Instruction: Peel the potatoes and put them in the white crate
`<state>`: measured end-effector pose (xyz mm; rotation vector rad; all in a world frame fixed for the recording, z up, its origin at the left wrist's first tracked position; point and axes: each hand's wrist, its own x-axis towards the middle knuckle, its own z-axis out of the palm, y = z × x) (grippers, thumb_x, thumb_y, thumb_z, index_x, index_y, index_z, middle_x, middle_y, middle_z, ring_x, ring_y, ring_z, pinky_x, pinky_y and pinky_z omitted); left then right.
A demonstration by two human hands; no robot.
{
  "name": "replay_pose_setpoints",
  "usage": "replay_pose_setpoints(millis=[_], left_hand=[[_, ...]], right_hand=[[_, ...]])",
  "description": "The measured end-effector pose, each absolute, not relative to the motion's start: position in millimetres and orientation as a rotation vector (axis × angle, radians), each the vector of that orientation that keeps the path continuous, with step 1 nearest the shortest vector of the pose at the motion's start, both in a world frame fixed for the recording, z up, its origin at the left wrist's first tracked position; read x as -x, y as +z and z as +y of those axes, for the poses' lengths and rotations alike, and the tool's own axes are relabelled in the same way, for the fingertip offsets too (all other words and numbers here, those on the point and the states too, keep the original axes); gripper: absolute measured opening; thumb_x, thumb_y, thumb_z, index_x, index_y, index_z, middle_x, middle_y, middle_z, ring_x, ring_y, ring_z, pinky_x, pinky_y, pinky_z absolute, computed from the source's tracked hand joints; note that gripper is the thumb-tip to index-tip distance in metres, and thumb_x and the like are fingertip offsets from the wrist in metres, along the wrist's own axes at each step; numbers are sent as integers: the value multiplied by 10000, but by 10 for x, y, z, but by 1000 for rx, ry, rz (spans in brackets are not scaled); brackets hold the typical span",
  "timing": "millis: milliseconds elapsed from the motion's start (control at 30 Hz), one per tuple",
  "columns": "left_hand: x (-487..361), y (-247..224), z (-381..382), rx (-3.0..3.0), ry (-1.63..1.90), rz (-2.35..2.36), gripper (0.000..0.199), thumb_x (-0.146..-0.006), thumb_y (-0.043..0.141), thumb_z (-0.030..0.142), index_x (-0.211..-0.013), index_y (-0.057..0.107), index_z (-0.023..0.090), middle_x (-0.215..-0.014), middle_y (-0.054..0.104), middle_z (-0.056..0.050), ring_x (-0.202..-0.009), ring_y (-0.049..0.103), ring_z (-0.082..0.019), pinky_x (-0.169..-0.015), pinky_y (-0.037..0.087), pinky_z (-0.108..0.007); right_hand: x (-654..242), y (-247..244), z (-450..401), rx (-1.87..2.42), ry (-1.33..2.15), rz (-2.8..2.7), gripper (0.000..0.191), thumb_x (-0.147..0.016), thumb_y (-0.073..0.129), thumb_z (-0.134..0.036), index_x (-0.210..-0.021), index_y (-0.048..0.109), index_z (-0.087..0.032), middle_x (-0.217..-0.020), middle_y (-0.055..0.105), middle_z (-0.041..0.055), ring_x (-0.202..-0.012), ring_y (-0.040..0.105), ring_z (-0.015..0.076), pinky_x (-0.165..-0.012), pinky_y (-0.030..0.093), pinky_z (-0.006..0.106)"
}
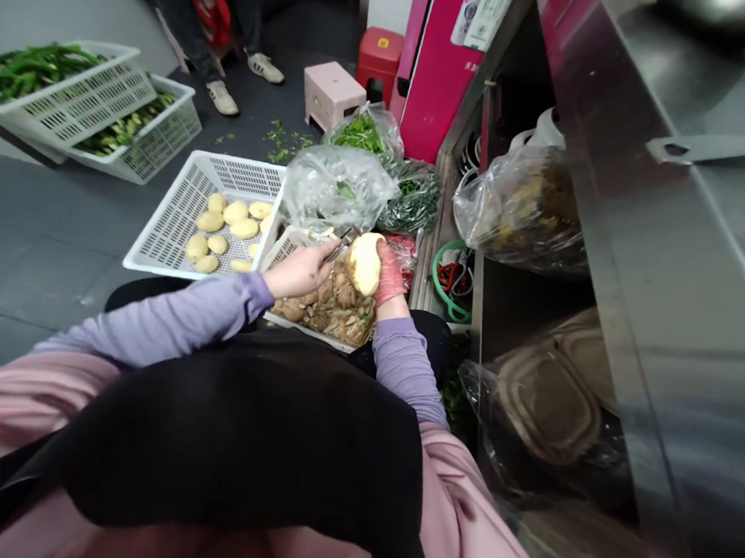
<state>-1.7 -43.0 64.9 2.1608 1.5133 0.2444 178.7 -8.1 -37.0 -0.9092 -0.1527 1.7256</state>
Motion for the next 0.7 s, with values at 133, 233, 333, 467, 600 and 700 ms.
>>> replay_pose_setpoints(millis=[133,233,333,467,600,700], left_hand=[[177,486,-584,-2139,262,1543,646,-965,506,183,-1601,501,73,-1262,783,-166,-1190,742,-289,-1087,566,-403],[281,562,-326,-2105,301,1460,597,-947,507,200,-1529,597,105,-1205,803,-102,-1133,746,-254,-1048,568,-347],[271,652,-117,-2078,286,1375,568,-924,525,189,-1475,650,123,-1044,821,-43,-994,762,-212,-969,583,-292],[164,600,-314,-2142,251,1452,611,-934,515,155,-1538,588,106,-1183,806,-114,-1126,757,-245,-1047,573,-329],[164,511,-742,-2096,212,1618,637,-1001,474,193,-1620,470,46,-1309,757,-198,-1214,739,-294,-1097,557,-381],[197,496,-988,-2107,196,1461,623,-998,504,207,-1616,501,124,-1267,784,-139,-1166,759,-259,-1053,576,-332]], right_hand=[[-1699,-436,-137,971,1758,-112,319,-849,854,-424,-1010,713,-188,-742,801,30,-835,826,253,-803,717,418],[-1684,-458,-136,1002,1739,-98,324,-878,818,-469,-1010,723,-189,-735,799,33,-822,823,248,-780,719,406],[-1710,-434,-106,1035,1714,-126,354,-906,778,-505,-1019,728,-173,-738,801,41,-785,817,236,-762,715,394],[-1697,-393,-122,1053,1704,-153,355,-927,754,-487,-1033,728,-149,-763,808,52,-743,808,218,-768,709,380],[-1628,-420,-145,1131,1747,-123,315,-929,754,-444,-1020,727,-143,-719,792,48,-742,805,221,-780,710,382],[-1662,-468,-58,1093,1738,-73,335,-927,743,-486,-1000,725,-159,-702,782,37,-727,794,215,-783,713,387]])
